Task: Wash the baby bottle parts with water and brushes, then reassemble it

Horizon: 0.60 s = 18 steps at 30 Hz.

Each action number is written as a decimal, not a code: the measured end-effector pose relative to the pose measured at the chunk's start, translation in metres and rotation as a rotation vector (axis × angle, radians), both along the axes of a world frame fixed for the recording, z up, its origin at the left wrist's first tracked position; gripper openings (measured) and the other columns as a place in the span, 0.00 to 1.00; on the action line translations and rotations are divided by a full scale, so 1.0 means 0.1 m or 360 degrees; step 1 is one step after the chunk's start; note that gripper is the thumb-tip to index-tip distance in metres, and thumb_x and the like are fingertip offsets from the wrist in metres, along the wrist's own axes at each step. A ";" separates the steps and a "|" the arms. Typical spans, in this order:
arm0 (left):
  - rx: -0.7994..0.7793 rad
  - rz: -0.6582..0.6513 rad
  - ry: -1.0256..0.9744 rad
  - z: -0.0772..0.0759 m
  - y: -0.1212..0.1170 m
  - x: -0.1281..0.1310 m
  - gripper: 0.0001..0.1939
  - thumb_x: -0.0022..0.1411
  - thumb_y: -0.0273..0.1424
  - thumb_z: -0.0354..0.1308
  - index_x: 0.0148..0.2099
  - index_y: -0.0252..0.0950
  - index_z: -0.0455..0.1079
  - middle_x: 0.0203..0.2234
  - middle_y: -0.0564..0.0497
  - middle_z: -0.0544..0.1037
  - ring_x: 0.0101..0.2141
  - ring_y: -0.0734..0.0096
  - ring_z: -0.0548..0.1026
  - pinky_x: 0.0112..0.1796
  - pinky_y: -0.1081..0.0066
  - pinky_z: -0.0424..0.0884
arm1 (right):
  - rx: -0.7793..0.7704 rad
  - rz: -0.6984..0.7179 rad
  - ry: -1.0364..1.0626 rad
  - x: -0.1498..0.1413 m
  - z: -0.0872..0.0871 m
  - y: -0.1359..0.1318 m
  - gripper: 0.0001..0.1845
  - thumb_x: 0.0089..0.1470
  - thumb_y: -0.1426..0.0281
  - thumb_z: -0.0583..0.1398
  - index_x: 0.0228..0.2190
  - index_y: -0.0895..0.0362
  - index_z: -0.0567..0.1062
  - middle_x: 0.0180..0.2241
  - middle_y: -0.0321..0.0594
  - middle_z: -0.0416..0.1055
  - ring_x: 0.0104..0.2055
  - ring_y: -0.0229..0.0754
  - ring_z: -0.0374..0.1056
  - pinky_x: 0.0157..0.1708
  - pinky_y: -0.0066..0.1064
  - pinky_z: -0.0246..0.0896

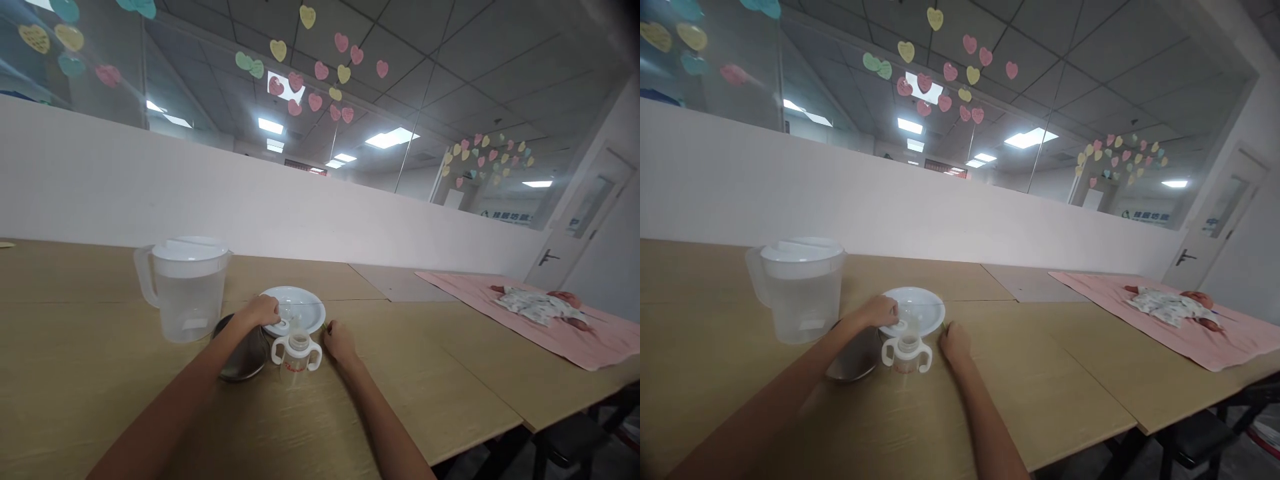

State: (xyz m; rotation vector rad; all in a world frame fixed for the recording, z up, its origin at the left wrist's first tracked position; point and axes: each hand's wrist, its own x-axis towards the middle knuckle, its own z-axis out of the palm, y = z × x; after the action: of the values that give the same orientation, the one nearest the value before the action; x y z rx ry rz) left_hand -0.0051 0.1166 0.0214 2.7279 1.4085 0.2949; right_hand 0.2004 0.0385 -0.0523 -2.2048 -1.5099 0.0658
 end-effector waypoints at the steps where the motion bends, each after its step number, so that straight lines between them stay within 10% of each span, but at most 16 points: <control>1: -0.0021 -0.0011 -0.0043 0.01 0.00 -0.01 0.11 0.44 0.28 0.56 0.34 0.37 0.73 0.31 0.47 0.78 0.35 0.63 0.74 0.36 0.71 0.66 | 0.0026 -0.0006 0.0022 0.01 -0.01 0.01 0.10 0.52 0.73 0.51 0.32 0.61 0.72 0.32 0.49 0.73 0.35 0.42 0.68 0.28 0.26 0.50; 18: -0.0324 0.0073 -0.1458 0.19 0.03 0.02 0.23 0.48 0.26 0.52 0.49 0.32 0.64 0.31 0.50 0.73 0.35 0.68 0.73 0.35 0.72 0.68 | 0.0668 -0.0345 0.0412 0.32 0.07 0.01 0.16 0.54 0.70 0.42 0.34 0.59 0.67 0.27 0.44 0.72 0.26 0.42 0.66 0.23 0.28 0.49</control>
State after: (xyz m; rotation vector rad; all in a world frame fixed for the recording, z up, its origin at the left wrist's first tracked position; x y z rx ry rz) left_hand -0.0027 0.1200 0.0401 1.9352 1.1173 1.1386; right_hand 0.2322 0.0400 -0.0458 -1.9200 -1.0297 -0.0327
